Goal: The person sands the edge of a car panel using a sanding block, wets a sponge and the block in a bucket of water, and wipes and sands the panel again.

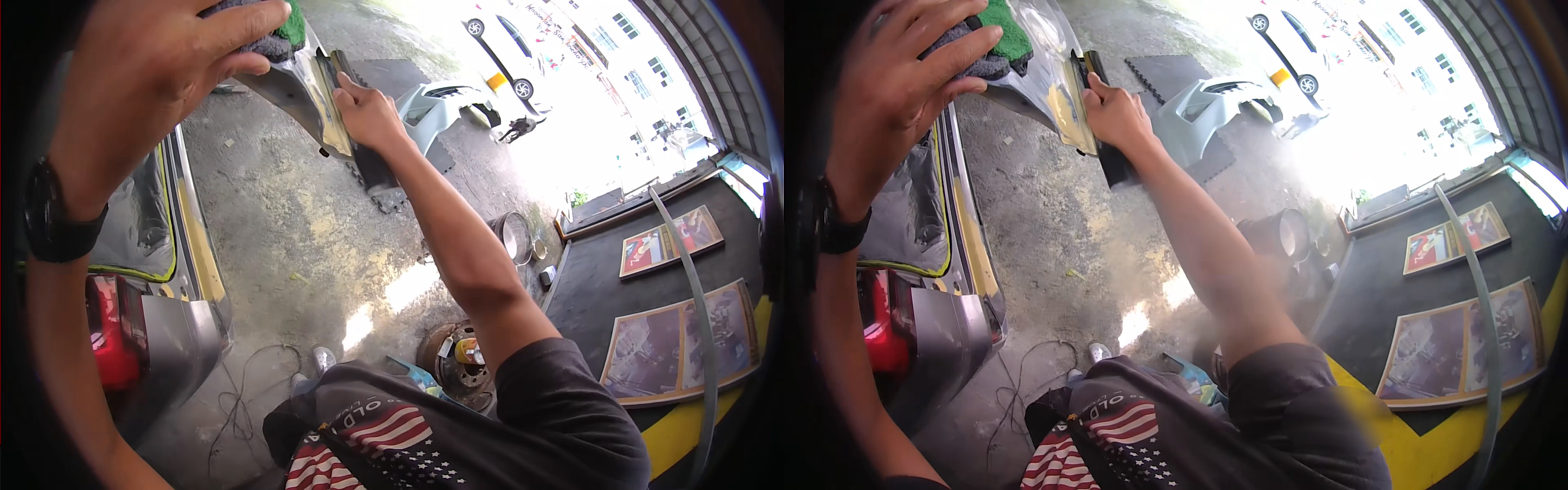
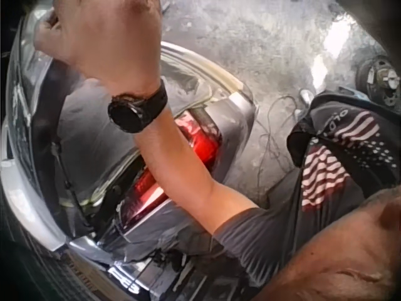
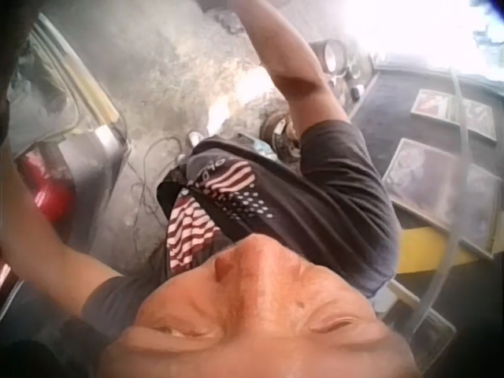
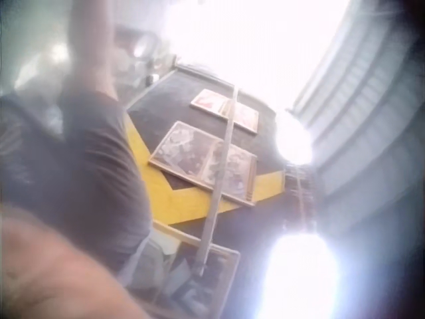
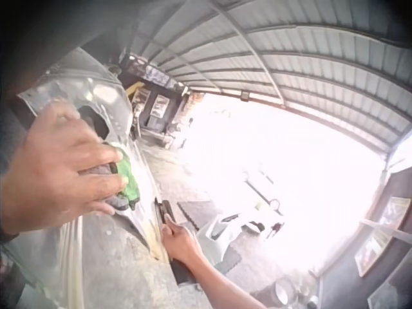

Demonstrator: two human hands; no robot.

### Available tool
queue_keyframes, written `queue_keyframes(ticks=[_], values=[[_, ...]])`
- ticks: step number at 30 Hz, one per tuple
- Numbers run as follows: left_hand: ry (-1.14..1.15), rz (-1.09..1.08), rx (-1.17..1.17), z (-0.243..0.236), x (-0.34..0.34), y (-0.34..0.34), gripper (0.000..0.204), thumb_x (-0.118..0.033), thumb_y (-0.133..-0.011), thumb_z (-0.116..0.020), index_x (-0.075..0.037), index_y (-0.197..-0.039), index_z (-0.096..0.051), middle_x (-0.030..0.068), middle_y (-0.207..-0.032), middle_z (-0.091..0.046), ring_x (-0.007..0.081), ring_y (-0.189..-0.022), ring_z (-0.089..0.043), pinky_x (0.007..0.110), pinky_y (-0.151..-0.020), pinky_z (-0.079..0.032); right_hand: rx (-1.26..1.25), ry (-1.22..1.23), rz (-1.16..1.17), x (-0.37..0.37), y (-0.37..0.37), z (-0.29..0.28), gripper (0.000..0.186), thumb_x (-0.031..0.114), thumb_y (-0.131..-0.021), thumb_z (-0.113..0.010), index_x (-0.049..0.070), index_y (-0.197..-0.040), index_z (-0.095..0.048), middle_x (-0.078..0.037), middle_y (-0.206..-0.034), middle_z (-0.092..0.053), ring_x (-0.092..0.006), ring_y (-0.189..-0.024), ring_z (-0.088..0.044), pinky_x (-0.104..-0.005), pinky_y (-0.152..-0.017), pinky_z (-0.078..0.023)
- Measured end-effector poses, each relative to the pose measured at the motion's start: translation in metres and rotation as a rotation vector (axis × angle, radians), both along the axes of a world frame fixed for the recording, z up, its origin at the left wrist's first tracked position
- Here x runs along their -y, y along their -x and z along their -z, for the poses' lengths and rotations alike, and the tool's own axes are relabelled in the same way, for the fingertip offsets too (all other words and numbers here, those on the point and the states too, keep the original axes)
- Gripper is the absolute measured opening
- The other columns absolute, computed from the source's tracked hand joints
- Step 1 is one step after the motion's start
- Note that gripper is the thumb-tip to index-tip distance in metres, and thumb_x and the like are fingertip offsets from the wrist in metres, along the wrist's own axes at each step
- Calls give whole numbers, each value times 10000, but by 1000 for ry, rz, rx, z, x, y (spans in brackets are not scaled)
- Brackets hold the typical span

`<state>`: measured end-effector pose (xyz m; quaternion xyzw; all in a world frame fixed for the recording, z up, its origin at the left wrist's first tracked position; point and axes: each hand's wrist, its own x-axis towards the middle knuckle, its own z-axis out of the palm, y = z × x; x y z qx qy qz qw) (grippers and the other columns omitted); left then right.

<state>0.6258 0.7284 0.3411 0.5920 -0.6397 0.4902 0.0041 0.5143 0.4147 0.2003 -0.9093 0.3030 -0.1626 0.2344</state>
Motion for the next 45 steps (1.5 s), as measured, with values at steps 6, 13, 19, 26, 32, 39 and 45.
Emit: queue_keyframes(ticks=[6,13,19,26,32,39,45], values=[[6,20,-33,4,2,-2,567,-183,-853,-823,-133,-1404,-703,72,-1440,-683,296,-1309,-632,448,-1108,-490,-32,-18,31,-1,3,-1,559,517,-1015,-533,307,-1524,-631,-238,-1112,-783,-447,-1114,-732,-487,-1026,-560],[7,0,6,1,3,0,558,-191,-849,-826,-139,-1393,-711,67,-1439,-686,289,-1304,-635,449,-1111,-483,-37,72,-36,-5,8,-3,577,533,-1013,-507,302,-1528,-629,-249,-1169,-773,-471,-1174,-706,-495,-1065,-546],[9,6,-5,2,4,1,551,-199,-846,-828,-144,-1383,-718,62,-1438,-688,283,-1300,-638,450,-1114,-477,-21,-51,35,2,-3,-6,554,511,-1021,-555,283,-1518,-636,-283,-1190,-761,-450,-1233,-695,-451,-1130,-492],[-1,-18,18,0,3,-1,543,-207,-842,-831,-150,-1372,-726,56,-1437,-691,277,-1295,-641,451,-1117,-469,-59,57,10,-5,3,-4,549,506,-1019,-528,302,-1515,-645,-271,-1174,-765,-474,-1169,-705,-501,-1061,-543],[-13,-21,14,-1,3,-1,536,-215,-839,-833,-156,-1362,-733,52,-1436,-693,271,-1290,-644,452,-1120,-463,21,16,20,1,-6,-2,565,506,-1017,-505,308,-1531,-627,-250,-1137,-781,-465,-1134,-723,-498,-1038,-557],[-15,-51,64,-7,4,-3,529,-214,-839,-835,-154,-1356,-740,52,-1439,-694,277,-1281,-646,455,-1106,-474,-64,71,-28,-9,3,-6,561,487,-1020,-517,310,-1544,-613,-240,-1162,-778,-459,-1146,-718,-503,-1030,-559],[-27,-33,26,-4,3,-2,528,-197,-836,-841,-148,-1352,-742,55,-1433,-697,281,-1276,-646,460,-1106,-472,6,-5,-4,-1,-4,-4,556,512,-1015,-540,287,-1513,-648,-219,-1048,-798,-436,-1058,-747,-481,-990,-569]])
